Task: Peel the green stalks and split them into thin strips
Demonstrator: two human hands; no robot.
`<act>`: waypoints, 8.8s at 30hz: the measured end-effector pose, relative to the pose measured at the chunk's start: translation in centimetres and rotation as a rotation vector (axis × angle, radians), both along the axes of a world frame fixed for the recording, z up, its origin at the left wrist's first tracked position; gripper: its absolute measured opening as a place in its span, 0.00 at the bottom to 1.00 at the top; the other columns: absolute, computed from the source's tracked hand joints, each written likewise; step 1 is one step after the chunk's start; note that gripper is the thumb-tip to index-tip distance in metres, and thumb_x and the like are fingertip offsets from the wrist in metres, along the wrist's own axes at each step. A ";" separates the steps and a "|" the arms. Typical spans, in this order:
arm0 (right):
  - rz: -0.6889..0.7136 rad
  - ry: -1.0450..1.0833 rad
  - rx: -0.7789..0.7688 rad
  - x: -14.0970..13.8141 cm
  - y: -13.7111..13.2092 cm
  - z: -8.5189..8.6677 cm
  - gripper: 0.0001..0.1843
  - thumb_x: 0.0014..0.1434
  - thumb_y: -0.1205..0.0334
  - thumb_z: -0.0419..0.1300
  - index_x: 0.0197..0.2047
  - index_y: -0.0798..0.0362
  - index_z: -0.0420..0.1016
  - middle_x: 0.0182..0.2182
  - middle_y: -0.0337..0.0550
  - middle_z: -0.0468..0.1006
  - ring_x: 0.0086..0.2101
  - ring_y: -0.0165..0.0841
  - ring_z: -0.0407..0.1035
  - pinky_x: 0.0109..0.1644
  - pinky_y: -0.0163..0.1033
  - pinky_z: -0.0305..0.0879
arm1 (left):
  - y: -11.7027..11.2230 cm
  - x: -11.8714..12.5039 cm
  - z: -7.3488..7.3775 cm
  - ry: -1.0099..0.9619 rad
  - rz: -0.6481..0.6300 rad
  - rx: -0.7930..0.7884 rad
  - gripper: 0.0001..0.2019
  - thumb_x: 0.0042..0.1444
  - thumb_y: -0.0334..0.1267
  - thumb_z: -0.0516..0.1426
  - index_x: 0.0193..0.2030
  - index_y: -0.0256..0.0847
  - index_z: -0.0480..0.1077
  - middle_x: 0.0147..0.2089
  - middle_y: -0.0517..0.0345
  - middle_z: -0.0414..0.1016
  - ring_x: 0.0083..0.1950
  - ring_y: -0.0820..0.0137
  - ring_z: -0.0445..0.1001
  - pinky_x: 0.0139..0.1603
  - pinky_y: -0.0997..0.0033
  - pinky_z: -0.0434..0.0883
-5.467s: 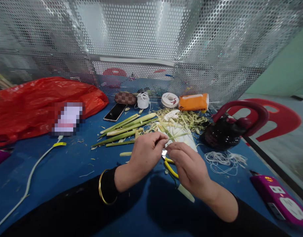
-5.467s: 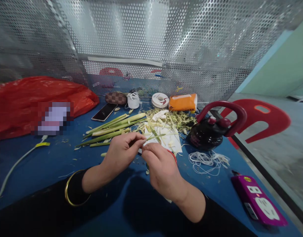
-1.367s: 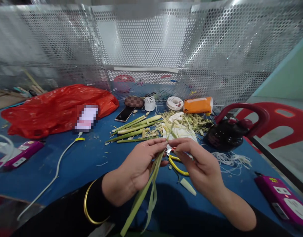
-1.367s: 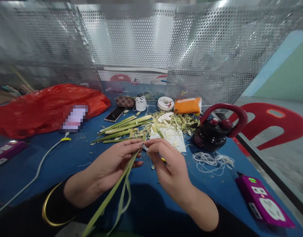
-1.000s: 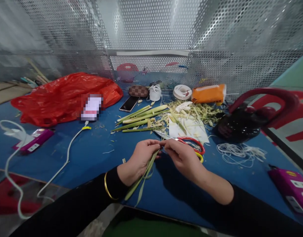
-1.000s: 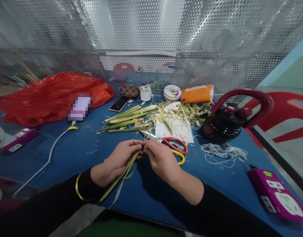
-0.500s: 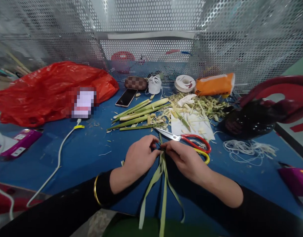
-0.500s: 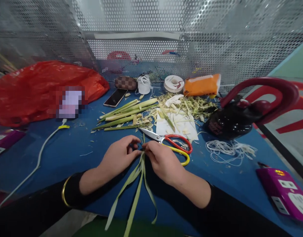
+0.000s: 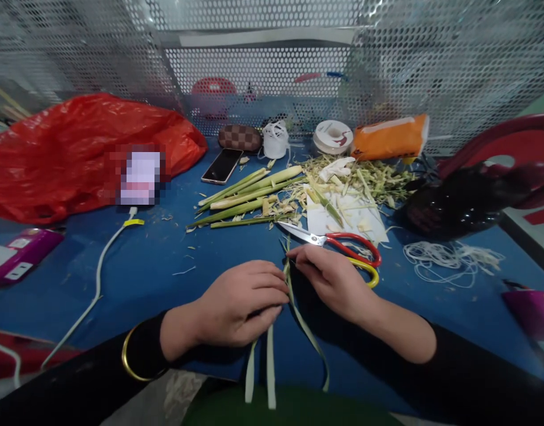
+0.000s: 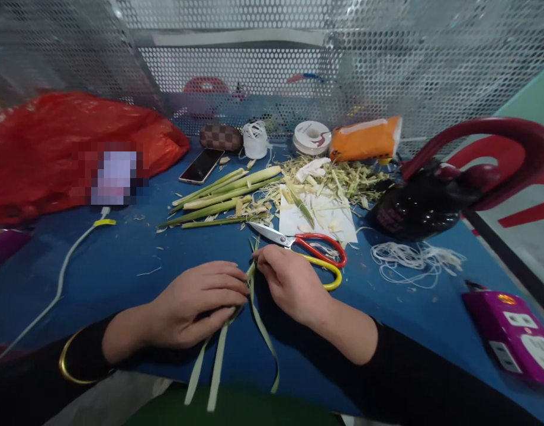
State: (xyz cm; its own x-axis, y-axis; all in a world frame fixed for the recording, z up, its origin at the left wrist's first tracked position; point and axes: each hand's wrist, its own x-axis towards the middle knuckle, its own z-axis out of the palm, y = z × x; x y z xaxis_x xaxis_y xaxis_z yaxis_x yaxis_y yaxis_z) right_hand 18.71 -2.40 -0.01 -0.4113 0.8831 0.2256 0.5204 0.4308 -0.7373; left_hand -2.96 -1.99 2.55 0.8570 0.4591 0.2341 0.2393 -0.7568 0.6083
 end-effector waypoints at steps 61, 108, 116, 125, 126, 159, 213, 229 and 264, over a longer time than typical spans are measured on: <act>0.216 -0.470 0.409 -0.5 -0.1 -0.6 0.13 0.58 0.79 0.48 0.40 0.62 0.73 0.44 0.57 0.77 0.48 0.41 0.68 0.57 0.47 0.65 | 5.4 -0.2 -1.8 -0.008 0.294 -0.145 0.05 0.60 0.34 0.56 0.37 0.39 0.73 0.36 0.57 0.75 0.39 0.72 0.73 0.42 0.73 0.67; 0.211 -0.441 0.373 -0.4 -0.1 -0.7 0.14 0.57 0.79 0.48 0.41 0.62 0.73 0.47 0.58 0.77 0.50 0.43 0.67 0.53 0.50 0.68 | 2.9 -0.5 -0.2 0.201 0.879 -0.449 0.16 0.52 0.50 0.58 0.21 0.41 0.72 0.19 0.60 0.71 0.19 0.74 0.64 0.20 0.75 0.57; 0.213 -0.458 0.381 -0.6 0.0 -0.8 0.12 0.58 0.77 0.50 0.40 0.62 0.73 0.47 0.59 0.76 0.49 0.43 0.67 0.54 0.48 0.68 | 3.1 2.1 0.7 -0.125 0.999 -1.423 0.14 0.48 0.45 0.63 0.30 0.32 0.74 0.22 0.61 0.70 0.17 0.82 0.58 0.16 0.80 0.54; 0.230 -0.446 0.376 -0.6 0.1 -0.6 0.13 0.60 0.77 0.48 0.41 0.61 0.72 0.44 0.58 0.77 0.47 0.43 0.68 0.50 0.50 0.69 | 3.7 4.1 0.1 -0.135 1.113 -1.296 0.14 0.48 0.40 0.63 0.20 0.36 0.67 0.15 0.66 0.62 0.15 0.81 0.57 0.17 0.79 0.53; 0.232 -0.454 0.375 -0.6 0.1 -0.6 0.12 0.60 0.77 0.48 0.41 0.61 0.72 0.44 0.58 0.77 0.47 0.43 0.68 0.51 0.50 0.69 | 3.8 4.3 0.0 -0.114 1.099 -1.285 0.13 0.49 0.40 0.62 0.20 0.36 0.66 0.15 0.66 0.61 0.15 0.81 0.57 0.16 0.79 0.52; 0.225 -0.481 0.356 -0.4 0.0 -0.5 0.13 0.57 0.77 0.50 0.43 0.63 0.73 0.47 0.57 0.76 0.48 0.44 0.67 0.54 0.48 0.67 | 3.6 3.8 -0.4 -0.060 0.918 -0.921 0.05 0.55 0.34 0.55 0.29 0.38 0.68 0.14 0.68 0.62 0.14 0.79 0.58 0.13 0.82 0.55; -0.076 -0.105 0.118 -0.9 3.5 0.1 0.07 0.60 0.70 0.54 0.30 0.53 0.69 0.33 0.42 0.68 0.32 0.32 0.65 0.36 0.35 0.61 | 5.2 3.8 -1.0 -0.036 0.544 -1.128 0.05 0.52 0.27 0.58 0.27 0.34 0.74 0.21 0.58 0.75 0.22 0.76 0.74 0.27 0.78 0.71; -0.019 -0.173 -0.059 0.5 3.1 0.8 0.08 0.57 0.65 0.63 0.26 0.53 0.74 0.27 0.39 0.72 0.29 0.30 0.66 0.32 0.35 0.59 | 5.3 3.7 -1.2 -0.152 0.599 -1.144 0.04 0.55 0.32 0.58 0.29 0.34 0.71 0.26 0.57 0.75 0.22 0.77 0.72 0.21 0.80 0.69; -0.048 -0.236 -0.022 0.3 3.1 0.1 0.10 0.62 0.69 0.51 0.46 0.51 0.68 0.36 0.44 0.79 0.35 0.38 0.72 0.36 0.39 0.63 | 4.5 2.7 -2.5 0.164 0.391 0.269 0.10 0.61 0.35 0.51 0.41 0.41 0.74 0.37 0.53 0.79 0.39 0.67 0.76 0.39 0.72 0.67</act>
